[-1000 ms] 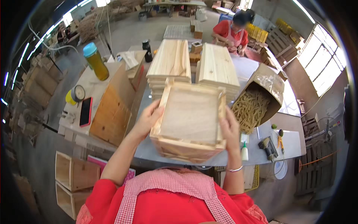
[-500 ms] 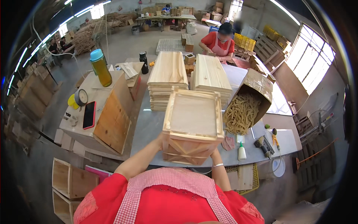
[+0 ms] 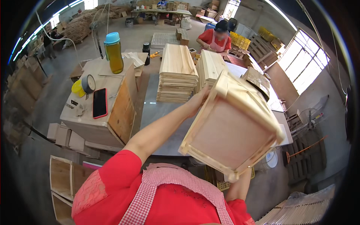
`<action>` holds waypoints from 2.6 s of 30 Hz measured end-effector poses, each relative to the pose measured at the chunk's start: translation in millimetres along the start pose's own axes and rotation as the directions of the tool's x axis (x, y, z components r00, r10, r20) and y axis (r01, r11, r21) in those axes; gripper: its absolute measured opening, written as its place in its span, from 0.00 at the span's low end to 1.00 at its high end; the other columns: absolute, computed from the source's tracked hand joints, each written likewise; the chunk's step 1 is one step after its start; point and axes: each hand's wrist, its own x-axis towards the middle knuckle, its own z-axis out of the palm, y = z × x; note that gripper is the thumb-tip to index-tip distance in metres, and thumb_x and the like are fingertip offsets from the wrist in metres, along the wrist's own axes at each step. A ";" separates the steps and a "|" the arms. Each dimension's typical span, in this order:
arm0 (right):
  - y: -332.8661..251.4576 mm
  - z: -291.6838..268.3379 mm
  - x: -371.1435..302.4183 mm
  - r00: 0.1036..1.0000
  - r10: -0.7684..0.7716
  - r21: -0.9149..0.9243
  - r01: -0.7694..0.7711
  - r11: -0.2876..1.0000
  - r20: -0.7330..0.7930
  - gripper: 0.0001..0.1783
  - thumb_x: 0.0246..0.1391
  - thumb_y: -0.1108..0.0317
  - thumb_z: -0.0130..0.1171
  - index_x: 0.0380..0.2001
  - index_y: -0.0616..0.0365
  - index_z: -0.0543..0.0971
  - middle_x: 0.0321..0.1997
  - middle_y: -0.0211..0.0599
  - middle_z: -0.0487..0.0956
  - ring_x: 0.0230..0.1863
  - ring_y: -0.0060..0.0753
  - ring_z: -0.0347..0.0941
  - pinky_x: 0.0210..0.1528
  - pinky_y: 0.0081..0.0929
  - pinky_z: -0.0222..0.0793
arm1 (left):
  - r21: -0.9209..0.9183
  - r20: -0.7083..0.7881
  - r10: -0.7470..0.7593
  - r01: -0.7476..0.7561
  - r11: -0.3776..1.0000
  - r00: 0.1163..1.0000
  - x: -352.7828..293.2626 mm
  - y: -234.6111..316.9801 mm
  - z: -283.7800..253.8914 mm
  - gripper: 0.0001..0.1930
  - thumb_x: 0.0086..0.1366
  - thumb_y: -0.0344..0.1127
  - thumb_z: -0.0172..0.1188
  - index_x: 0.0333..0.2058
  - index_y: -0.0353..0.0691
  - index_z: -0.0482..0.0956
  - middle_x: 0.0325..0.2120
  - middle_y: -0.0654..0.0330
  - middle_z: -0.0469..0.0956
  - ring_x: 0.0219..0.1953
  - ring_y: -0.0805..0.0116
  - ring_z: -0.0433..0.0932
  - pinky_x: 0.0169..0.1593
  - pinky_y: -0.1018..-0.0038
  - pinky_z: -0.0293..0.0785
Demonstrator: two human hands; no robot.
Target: Assembling wooden boxes by applying glue to joints and securing them with rubber bands.
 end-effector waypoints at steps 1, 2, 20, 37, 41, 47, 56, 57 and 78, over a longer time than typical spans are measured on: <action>-8.4 7.3 4.7 1.000 -0.014 0.019 0.014 1.000 -0.015 0.34 0.75 0.45 0.39 0.65 0.65 0.69 0.62 0.42 0.76 0.56 0.39 0.77 0.58 0.32 0.74 | 0.054 0.081 0.049 -0.053 0.997 0.996 7.9 9.8 -1.4 0.40 0.77 0.67 0.29 0.70 0.40 0.65 0.68 0.57 0.68 0.71 0.64 0.63 0.74 0.64 0.51; -15.2 13.9 9.7 0.999 -0.023 0.037 0.024 0.999 -0.036 0.34 0.75 0.45 0.38 0.65 0.65 0.69 0.63 0.42 0.76 0.56 0.40 0.76 0.58 0.32 0.74 | 0.135 0.103 0.048 -0.062 0.989 0.993 11.0 15.2 -3.3 0.41 0.77 0.67 0.28 0.70 0.40 0.65 0.69 0.57 0.66 0.71 0.64 0.62 0.75 0.64 0.49; 71.9 -16.4 45.9 0.977 -0.084 0.104 0.065 0.992 0.194 0.36 0.75 0.44 0.37 0.73 0.60 0.58 0.75 0.44 0.63 0.75 0.43 0.59 0.77 0.45 0.53 | 0.112 -0.241 0.133 -0.109 0.988 0.961 -86.2 -33.6 -9.9 0.35 0.78 0.61 0.41 0.73 0.44 0.59 0.72 0.58 0.61 0.74 0.63 0.56 0.75 0.62 0.47; -32.6 38.8 51.0 0.723 -0.670 -0.668 0.582 0.463 0.166 0.13 0.69 0.72 0.54 0.48 0.71 0.81 0.46 0.40 0.83 0.47 0.30 0.78 0.53 0.29 0.74 | 0.030 -0.455 0.157 -0.162 0.986 0.877 -86.8 -36.8 -37.5 0.18 0.72 0.45 0.60 0.53 0.39 0.81 0.45 0.62 0.82 0.49 0.72 0.77 0.58 0.67 0.69; -43.1 139.0 19.1 0.497 -0.316 -0.442 0.866 0.233 0.808 0.14 0.59 0.82 0.61 0.48 0.68 0.84 0.44 0.43 0.82 0.45 0.31 0.78 0.52 0.26 0.72 | 0.017 -0.464 0.066 -0.065 0.998 0.884 -76.3 -21.8 -40.4 0.11 0.68 0.39 0.64 0.43 0.40 0.83 0.39 0.63 0.83 0.40 0.73 0.79 0.48 0.70 0.75; -7.9 198.7 10.6 0.455 0.064 -0.441 0.804 0.399 0.888 0.20 0.55 0.84 0.62 0.51 0.58 0.85 0.38 0.40 0.82 0.37 0.29 0.78 0.39 0.21 0.71 | -0.110 -0.511 -0.005 -0.060 0.992 0.859 -76.0 -18.5 -47.1 0.06 0.66 0.34 0.63 0.39 0.39 0.81 0.36 0.63 0.82 0.35 0.72 0.80 0.45 0.72 0.77; -4.1 194.0 14.4 0.511 0.090 -0.494 0.749 0.442 0.855 0.21 0.54 0.82 0.65 0.50 0.55 0.86 0.36 0.40 0.82 0.34 0.31 0.78 0.39 0.24 0.73 | -0.586 -0.268 0.090 -0.236 0.775 0.959 -113.7 -29.6 -46.2 0.08 0.71 0.29 0.55 0.45 0.30 0.75 0.32 0.59 0.78 0.34 0.67 0.80 0.50 0.67 0.81; -4.7 194.1 13.8 0.510 0.094 -0.498 0.756 0.424 0.855 0.21 0.54 0.82 0.65 0.50 0.55 0.86 0.36 0.40 0.82 0.34 0.31 0.78 0.39 0.24 0.73 | -0.597 -0.257 0.081 -0.224 0.771 0.963 -108.2 -28.5 -47.9 0.08 0.71 0.29 0.55 0.45 0.31 0.75 0.32 0.59 0.78 0.34 0.67 0.80 0.50 0.67 0.81; -8.4 191.8 12.5 0.504 0.057 -0.484 0.782 0.393 0.862 0.21 0.53 0.81 0.66 0.50 0.54 0.86 0.34 0.40 0.80 0.33 0.36 0.78 0.36 0.29 0.73 | -0.322 -0.286 -0.145 0.048 0.946 0.947 133.1 27.7 -165.8 0.05 0.68 0.31 0.63 0.33 0.39 0.81 0.20 0.70 0.75 0.17 0.81 0.70 0.21 0.80 0.74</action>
